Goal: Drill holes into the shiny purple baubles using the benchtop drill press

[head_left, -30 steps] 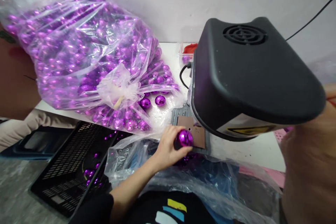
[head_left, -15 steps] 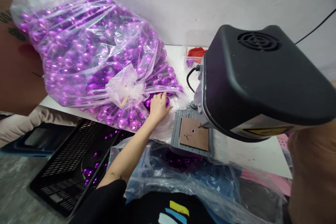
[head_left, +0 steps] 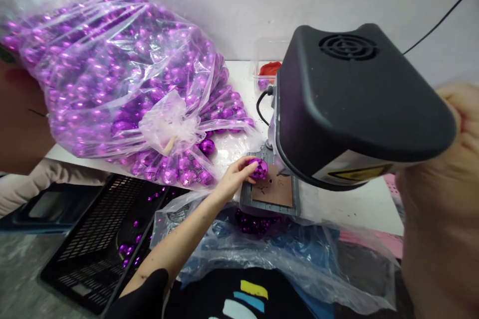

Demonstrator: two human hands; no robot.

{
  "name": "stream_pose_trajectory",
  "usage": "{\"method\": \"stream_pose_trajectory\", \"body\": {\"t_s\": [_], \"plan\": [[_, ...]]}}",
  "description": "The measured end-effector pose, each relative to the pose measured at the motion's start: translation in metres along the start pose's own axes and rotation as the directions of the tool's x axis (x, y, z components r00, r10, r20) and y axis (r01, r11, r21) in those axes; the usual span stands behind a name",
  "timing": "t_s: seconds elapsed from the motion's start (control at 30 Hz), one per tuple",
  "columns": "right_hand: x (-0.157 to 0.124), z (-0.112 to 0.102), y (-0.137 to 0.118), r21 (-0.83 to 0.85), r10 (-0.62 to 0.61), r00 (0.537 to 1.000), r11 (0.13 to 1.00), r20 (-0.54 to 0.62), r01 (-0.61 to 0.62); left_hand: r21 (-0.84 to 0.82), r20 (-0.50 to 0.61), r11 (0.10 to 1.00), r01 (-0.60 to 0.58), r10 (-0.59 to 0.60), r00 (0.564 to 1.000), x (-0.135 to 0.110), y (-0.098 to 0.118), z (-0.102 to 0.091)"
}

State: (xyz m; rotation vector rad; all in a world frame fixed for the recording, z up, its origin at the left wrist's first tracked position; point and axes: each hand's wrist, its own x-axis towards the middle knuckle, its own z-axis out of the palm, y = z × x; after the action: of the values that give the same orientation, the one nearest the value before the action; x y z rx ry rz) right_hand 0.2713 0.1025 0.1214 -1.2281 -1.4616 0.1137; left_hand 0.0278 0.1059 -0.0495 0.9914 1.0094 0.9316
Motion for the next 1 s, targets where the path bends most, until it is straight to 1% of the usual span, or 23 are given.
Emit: {"method": "stream_pose_trajectory", "body": {"t_s": [0.07, 0.1, 0.13, 0.2, 0.27, 0.37, 0.43, 0.5, 0.6, 0.67, 0.8, 0.9, 1.0], "plan": [[0.004, 0.003, 0.001, 0.024, 0.027, 1.0, 0.999, -0.013, -0.027, 0.156, -0.049, 0.98, -0.123, 0.132, 0.99, -0.001, -0.01, 0.011], [0.005, 0.004, 0.002, 0.042, 0.033, 0.999, 0.999, -0.016, -0.032, 0.241, -0.04, 0.953, -0.184, 0.2, 0.979, -0.002, -0.014, 0.015], [0.006, 0.005, 0.002, 0.06, 0.035, 0.999, 0.998, -0.015, -0.034, 0.323, -0.012, 0.915, -0.244, 0.262, 0.965, -0.003, -0.017, 0.018], [0.007, 0.006, 0.003, 0.081, 0.044, 0.999, 0.996, -0.005, -0.043, 0.457, 0.078, 0.814, -0.358, 0.364, 0.928, -0.006, -0.022, 0.022], [0.008, 0.006, 0.003, 0.101, 0.046, 0.999, 0.994, 0.004, -0.046, 0.544, 0.165, 0.708, -0.45, 0.436, 0.885, -0.008, -0.026, 0.024], [0.008, 0.005, 0.004, 0.105, 0.04, 0.999, 0.994, 0.007, -0.04, 0.62, 0.248, 0.573, -0.536, 0.505, 0.827, -0.011, -0.029, 0.025], [0.008, 0.004, 0.004, 0.092, 0.044, 0.999, 0.995, 0.01, -0.045, 0.648, 0.269, 0.525, -0.551, 0.519, 0.811, -0.012, -0.031, 0.027], [0.008, 0.003, 0.004, 0.087, 0.06, 0.998, 0.994, 0.017, -0.061, 0.665, 0.25, 0.524, -0.532, 0.515, 0.82, -0.013, -0.032, 0.03], [0.008, 0.002, 0.003, 0.097, 0.081, 0.997, 0.992, 0.018, -0.082, 0.671, 0.185, 0.567, -0.478, 0.496, 0.848, -0.011, -0.035, 0.033], [0.008, 0.002, 0.001, 0.095, 0.102, 0.994, 0.99, 0.028, -0.104, 0.657, 0.16, 0.605, -0.449, 0.47, 0.868, -0.009, -0.036, 0.034], [0.007, 0.002, -0.003, 0.096, 0.141, 0.989, 0.985, 0.05, -0.145, 0.587, 0.155, 0.711, -0.388, 0.372, 0.915, -0.006, -0.039, 0.032], [-0.001, -0.001, -0.005, 0.05, 0.081, 0.997, 0.995, 0.007, -0.081, 0.542, 0.14, 0.76, -0.357, 0.338, 0.931, -0.006, -0.04, 0.031], [-0.023, -0.011, -0.004, -0.104, -0.027, 0.999, 0.994, -0.024, 0.024, 0.533, 0.136, 0.766, -0.36, 0.343, 0.93, -0.006, -0.04, 0.031]]}}
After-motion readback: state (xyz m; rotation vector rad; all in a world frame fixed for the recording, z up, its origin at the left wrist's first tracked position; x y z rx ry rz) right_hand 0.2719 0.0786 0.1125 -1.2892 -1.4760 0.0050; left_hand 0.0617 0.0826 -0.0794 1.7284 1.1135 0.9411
